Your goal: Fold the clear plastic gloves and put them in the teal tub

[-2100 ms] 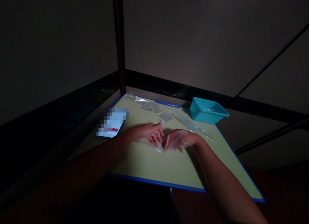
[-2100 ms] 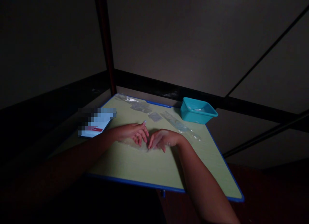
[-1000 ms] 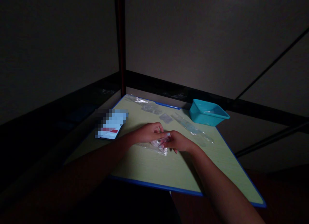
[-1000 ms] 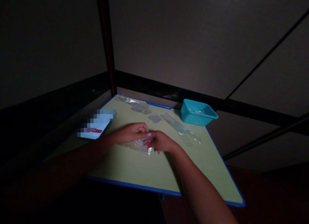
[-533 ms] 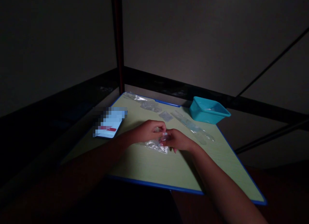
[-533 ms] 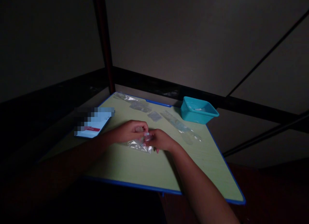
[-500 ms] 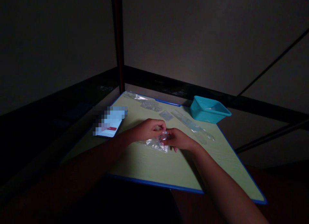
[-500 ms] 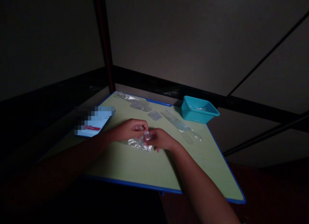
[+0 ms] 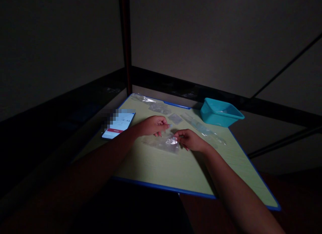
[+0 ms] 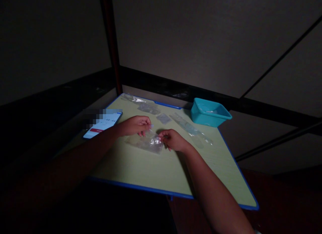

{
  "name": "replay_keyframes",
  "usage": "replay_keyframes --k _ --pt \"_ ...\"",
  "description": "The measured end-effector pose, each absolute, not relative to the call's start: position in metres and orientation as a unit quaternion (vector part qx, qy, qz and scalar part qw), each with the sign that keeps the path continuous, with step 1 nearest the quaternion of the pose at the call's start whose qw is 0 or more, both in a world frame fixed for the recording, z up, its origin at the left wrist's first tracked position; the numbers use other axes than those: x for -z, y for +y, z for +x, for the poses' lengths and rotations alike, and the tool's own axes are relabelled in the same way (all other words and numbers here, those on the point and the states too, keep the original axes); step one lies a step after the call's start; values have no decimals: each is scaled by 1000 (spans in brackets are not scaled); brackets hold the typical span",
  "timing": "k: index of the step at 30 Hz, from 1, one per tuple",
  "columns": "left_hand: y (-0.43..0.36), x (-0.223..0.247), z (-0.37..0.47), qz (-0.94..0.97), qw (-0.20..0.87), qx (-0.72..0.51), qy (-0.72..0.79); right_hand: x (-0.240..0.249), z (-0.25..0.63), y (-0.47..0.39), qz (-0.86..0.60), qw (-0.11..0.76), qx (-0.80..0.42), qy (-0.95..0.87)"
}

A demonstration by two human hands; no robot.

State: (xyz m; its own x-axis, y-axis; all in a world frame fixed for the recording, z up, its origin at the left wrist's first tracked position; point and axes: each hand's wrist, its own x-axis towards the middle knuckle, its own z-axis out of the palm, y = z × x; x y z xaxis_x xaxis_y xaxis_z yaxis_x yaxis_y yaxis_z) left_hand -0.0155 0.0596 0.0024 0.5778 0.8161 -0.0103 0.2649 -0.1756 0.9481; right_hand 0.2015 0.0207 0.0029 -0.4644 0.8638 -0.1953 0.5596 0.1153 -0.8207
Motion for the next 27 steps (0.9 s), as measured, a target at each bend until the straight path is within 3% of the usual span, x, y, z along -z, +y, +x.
replay_keyframes --k 5,9,13,17,27 --pt "60 -4 -12 690 506 -247 455 3 196 22 -483 183 -443 -732" --pt "59 0 -12 751 463 -232 409 7 193 21 -487 194 -443 -727" --pt "59 7 -13 772 486 -209 353 8 192 22 -490 212 -457 -712" --pt "61 10 -14 758 521 -178 349 8 190 22 -486 226 -473 -700" --pt "73 17 -23 772 483 -189 367 5 197 23 -461 200 -494 -709"
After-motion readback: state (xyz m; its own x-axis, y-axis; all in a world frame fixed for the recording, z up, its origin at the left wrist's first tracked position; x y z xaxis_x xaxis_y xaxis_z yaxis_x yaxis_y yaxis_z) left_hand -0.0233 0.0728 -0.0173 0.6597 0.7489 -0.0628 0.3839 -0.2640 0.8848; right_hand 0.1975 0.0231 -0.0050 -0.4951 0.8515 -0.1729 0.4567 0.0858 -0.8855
